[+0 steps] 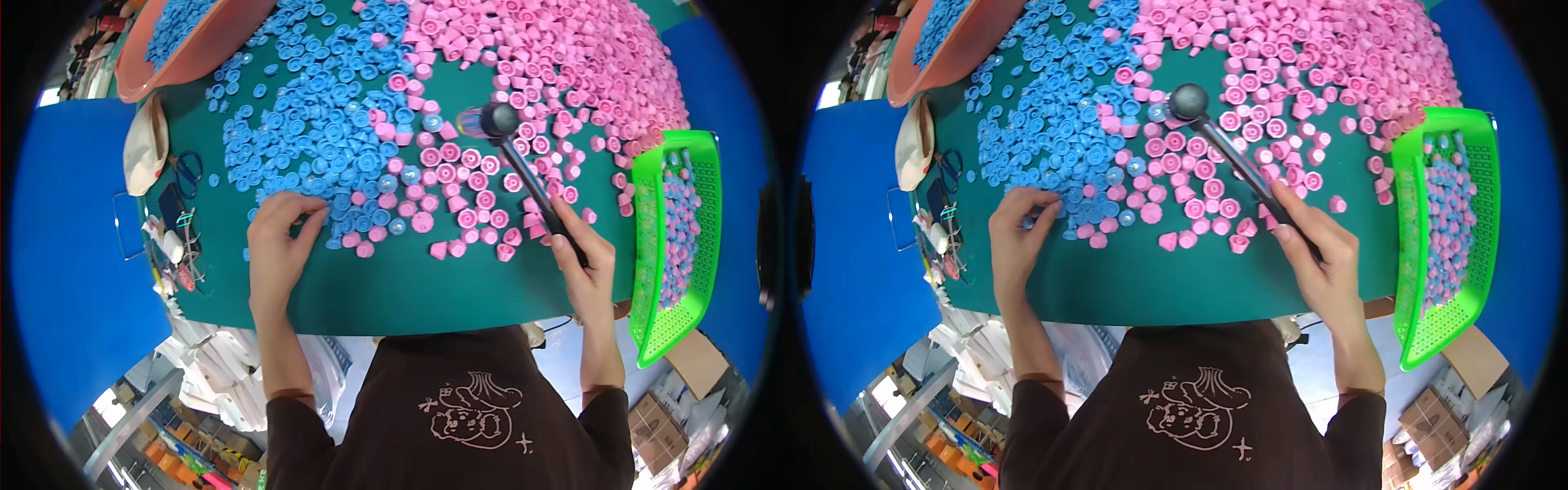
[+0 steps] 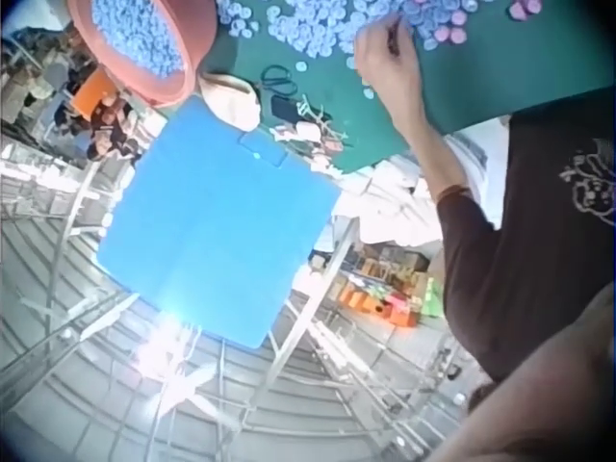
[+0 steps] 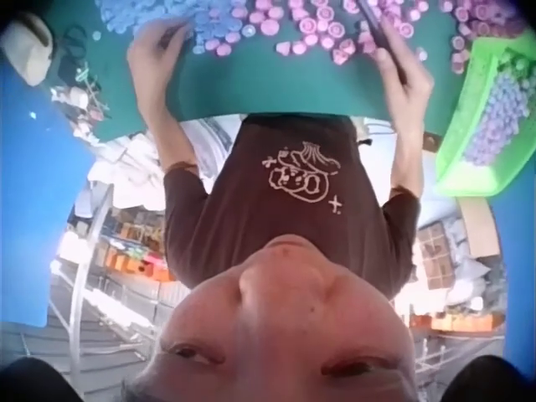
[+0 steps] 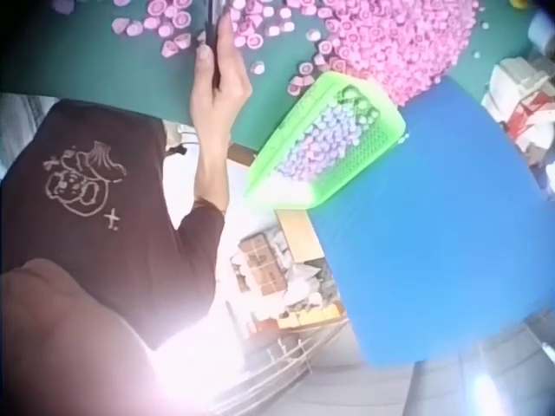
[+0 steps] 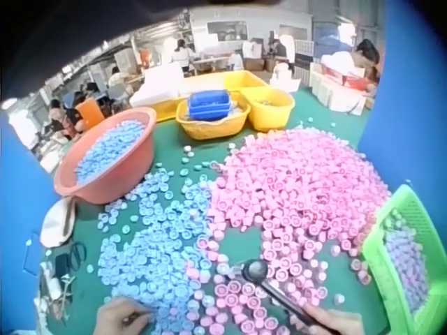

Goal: Assembling and sorting small colorful plastic toy components using a small hammer at a workbench.

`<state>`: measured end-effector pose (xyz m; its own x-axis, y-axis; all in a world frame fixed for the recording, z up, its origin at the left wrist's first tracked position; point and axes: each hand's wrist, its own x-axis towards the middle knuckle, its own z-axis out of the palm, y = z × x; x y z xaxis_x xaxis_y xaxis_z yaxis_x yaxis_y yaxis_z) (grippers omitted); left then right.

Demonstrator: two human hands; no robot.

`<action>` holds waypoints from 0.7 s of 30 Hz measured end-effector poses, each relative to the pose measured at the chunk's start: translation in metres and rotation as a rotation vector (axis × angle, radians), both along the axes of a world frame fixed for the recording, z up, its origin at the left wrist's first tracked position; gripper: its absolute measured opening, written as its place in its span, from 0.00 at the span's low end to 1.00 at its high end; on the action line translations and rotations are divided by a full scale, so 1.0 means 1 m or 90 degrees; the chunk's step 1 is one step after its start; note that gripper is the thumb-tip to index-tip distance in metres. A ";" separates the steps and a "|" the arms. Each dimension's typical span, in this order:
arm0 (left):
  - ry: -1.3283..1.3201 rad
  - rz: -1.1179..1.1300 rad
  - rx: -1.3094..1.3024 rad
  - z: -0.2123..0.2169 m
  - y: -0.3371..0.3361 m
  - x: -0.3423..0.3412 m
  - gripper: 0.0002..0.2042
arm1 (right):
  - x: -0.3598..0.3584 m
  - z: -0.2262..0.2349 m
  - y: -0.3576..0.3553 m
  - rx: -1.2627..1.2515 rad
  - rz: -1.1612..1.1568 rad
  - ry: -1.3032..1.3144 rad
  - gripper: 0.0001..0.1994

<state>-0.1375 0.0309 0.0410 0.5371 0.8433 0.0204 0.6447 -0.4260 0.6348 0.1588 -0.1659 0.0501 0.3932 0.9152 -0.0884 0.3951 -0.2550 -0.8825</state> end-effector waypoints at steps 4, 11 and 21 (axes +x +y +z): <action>0.017 0.004 -0.036 -0.004 -0.007 -0.010 0.10 | 0.004 -0.015 -0.007 0.025 0.002 -0.021 0.21; 0.070 0.033 0.087 -0.017 -0.020 -0.016 0.13 | 0.002 -0.006 0.000 0.023 0.013 0.027 0.19; -0.092 -0.007 0.071 0.006 -0.015 0.073 0.14 | 0.002 -0.013 0.002 0.071 0.007 0.002 0.19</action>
